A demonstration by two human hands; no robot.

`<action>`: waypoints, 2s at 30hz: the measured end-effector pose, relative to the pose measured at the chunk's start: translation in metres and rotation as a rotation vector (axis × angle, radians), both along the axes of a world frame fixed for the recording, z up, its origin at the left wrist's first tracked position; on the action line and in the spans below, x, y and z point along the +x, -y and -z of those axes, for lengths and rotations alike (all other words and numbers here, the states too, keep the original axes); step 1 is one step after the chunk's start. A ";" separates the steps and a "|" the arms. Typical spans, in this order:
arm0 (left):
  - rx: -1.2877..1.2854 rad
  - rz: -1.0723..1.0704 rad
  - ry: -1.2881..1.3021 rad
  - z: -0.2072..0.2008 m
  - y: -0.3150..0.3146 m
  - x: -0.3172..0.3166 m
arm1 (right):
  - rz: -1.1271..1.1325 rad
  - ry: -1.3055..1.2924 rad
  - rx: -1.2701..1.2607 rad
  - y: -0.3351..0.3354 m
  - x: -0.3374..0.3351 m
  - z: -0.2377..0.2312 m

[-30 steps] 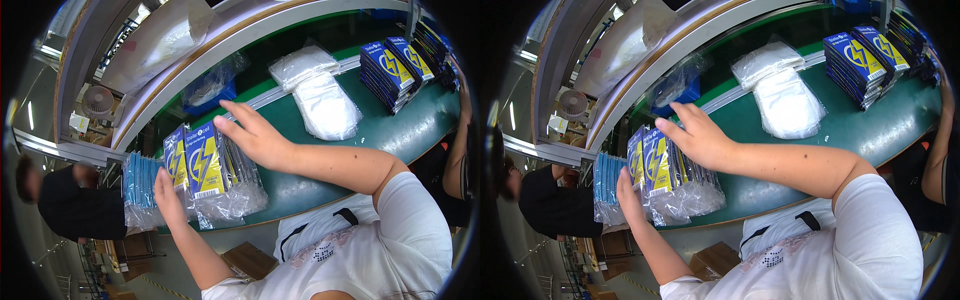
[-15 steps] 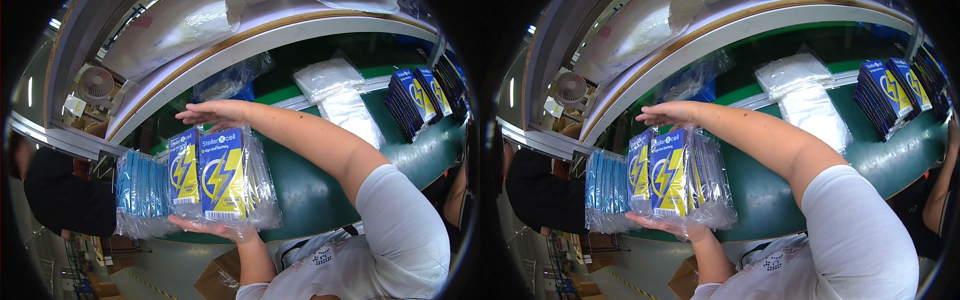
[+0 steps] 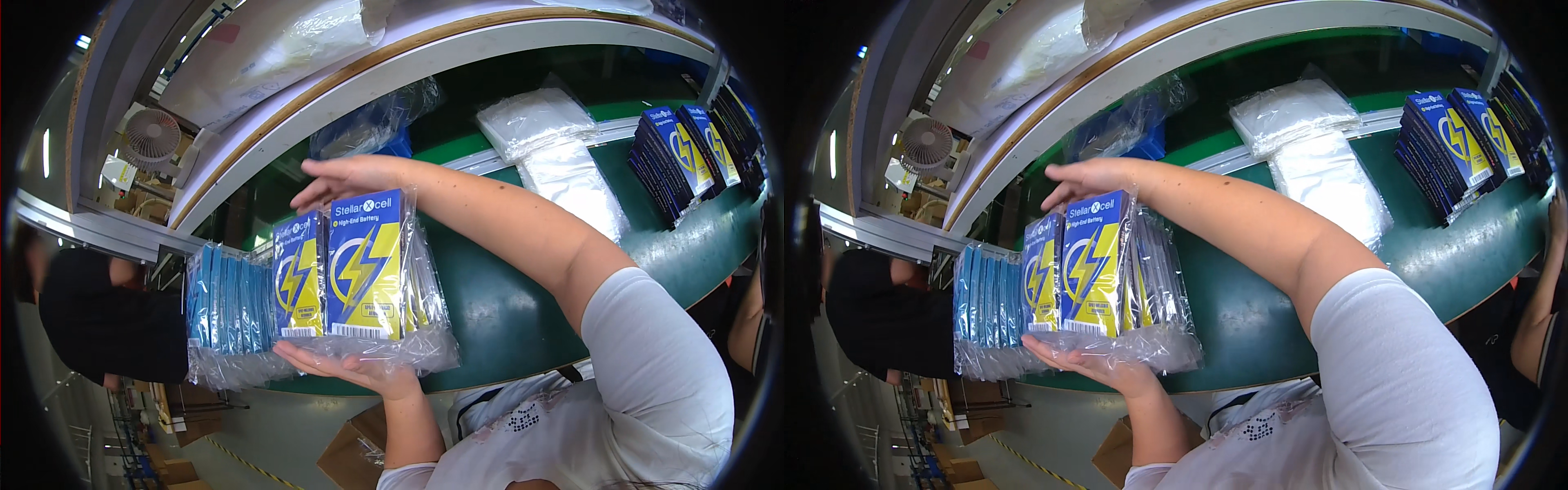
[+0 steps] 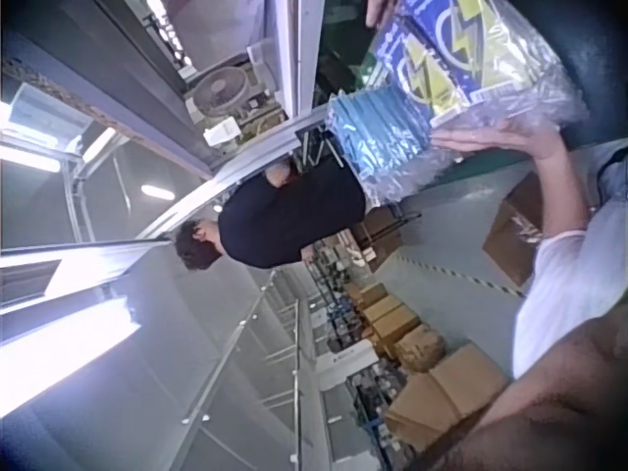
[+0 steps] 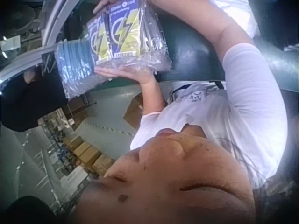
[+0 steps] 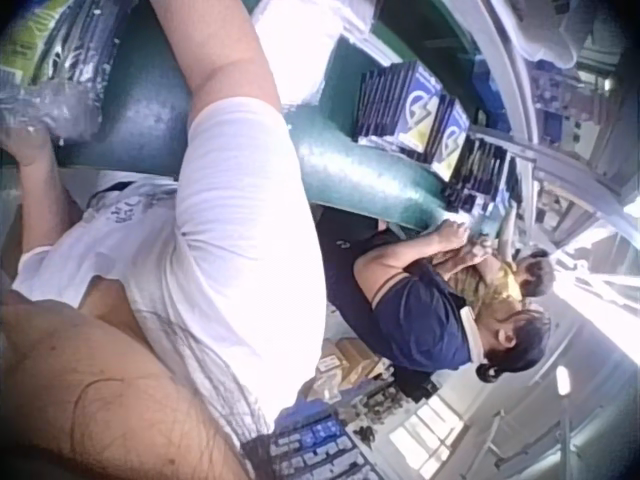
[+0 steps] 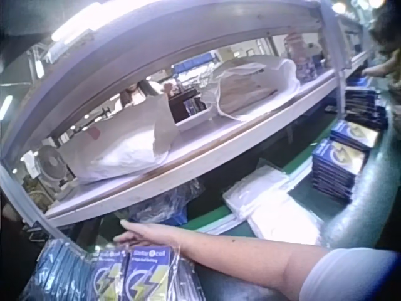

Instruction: The person repeatedly picks up small blue and yellow boxes from a stack, places each box into a clear plastic bag, and sets the bagged item aside on the table. The process is repeated continuously throughout the clip.

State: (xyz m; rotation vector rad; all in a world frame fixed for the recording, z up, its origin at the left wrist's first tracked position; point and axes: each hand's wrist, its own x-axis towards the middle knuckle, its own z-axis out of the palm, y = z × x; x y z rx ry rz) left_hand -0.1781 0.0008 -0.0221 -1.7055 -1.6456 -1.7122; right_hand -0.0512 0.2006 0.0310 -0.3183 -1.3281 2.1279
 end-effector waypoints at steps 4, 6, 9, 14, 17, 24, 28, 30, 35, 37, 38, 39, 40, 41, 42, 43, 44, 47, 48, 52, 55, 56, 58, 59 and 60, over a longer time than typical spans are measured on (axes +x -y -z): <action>0.038 0.131 0.173 -0.006 0.011 -0.017 | 0.386 0.111 -0.051 0.014 0.026 0.001; 0.055 0.171 0.237 -0.017 0.020 -0.028 | 0.611 0.172 -0.084 0.037 0.033 0.003; -0.112 0.326 0.563 -0.042 0.024 -0.048 | 0.959 0.143 -0.101 0.081 0.046 0.004; -0.471 0.713 1.013 -0.040 -0.008 -0.106 | 1.044 0.191 -0.133 0.166 0.034 0.012; -0.621 0.558 1.183 -0.026 -0.040 -0.120 | 0.946 0.217 -0.077 0.184 0.016 0.027; -0.794 1.275 1.343 -0.034 -0.086 -0.105 | 0.803 0.202 -0.153 0.136 -0.013 0.062; -0.749 1.220 1.227 -0.039 -0.086 -0.095 | 0.611 0.158 -0.228 0.123 -0.016 0.038; -0.724 1.211 1.201 -0.036 -0.086 -0.094 | 0.536 0.153 -0.215 0.129 -0.010 0.020; -0.702 1.173 1.104 -0.038 -0.080 -0.095 | 0.503 0.168 -0.273 0.131 -0.003 0.006; -0.728 1.173 1.107 -0.042 -0.077 -0.092 | 0.516 0.105 -0.249 0.141 0.004 0.003; -0.789 1.192 1.193 -0.045 -0.076 -0.092 | 0.532 0.068 -0.241 0.146 0.009 0.002; -0.764 1.142 1.160 -0.045 -0.074 -0.092 | 0.562 0.074 -0.308 0.153 0.017 0.000; -0.740 1.088 1.127 -0.044 -0.070 -0.093 | 0.625 0.098 -0.324 0.167 0.024 -0.006; -0.766 0.962 1.153 -0.050 -0.063 -0.087 | 0.710 0.177 -0.321 0.182 0.033 -0.007; -0.777 0.822 1.170 -0.062 -0.051 -0.087 | 0.777 0.254 -0.314 0.193 0.040 -0.010; -0.770 0.633 1.162 -0.070 -0.045 -0.089 | 0.724 0.365 -0.243 0.204 0.058 -0.011; -0.753 0.443 1.145 -0.075 -0.041 -0.096 | 0.662 0.475 -0.171 0.218 0.078 -0.012; -0.456 0.511 0.685 -0.082 -0.004 -0.115 | 0.689 0.538 0.152 0.257 0.150 -0.031; -0.292 0.403 0.552 -0.090 0.027 -0.091 | 0.783 0.651 0.260 0.265 0.175 -0.043; 0.354 0.471 0.144 -0.082 0.072 0.014 | 1.770 1.081 0.829 0.276 0.290 -0.044; -0.084 0.976 -0.361 -0.054 0.067 0.077 | 2.063 1.884 0.787 0.289 0.383 -0.034; -0.203 1.020 -0.426 -0.044 0.059 0.102 | 1.974 1.943 0.520 0.285 0.392 -0.033; -0.291 0.970 -0.577 -0.027 0.040 0.141 | 1.488 1.697 0.096 0.279 0.414 -0.035; -0.288 0.945 -0.683 -0.016 0.030 0.152 | 1.476 1.722 0.203 0.282 0.408 -0.033; -0.281 0.917 -0.790 -0.005 0.019 0.159 | 1.586 1.839 0.272 0.282 0.404 -0.028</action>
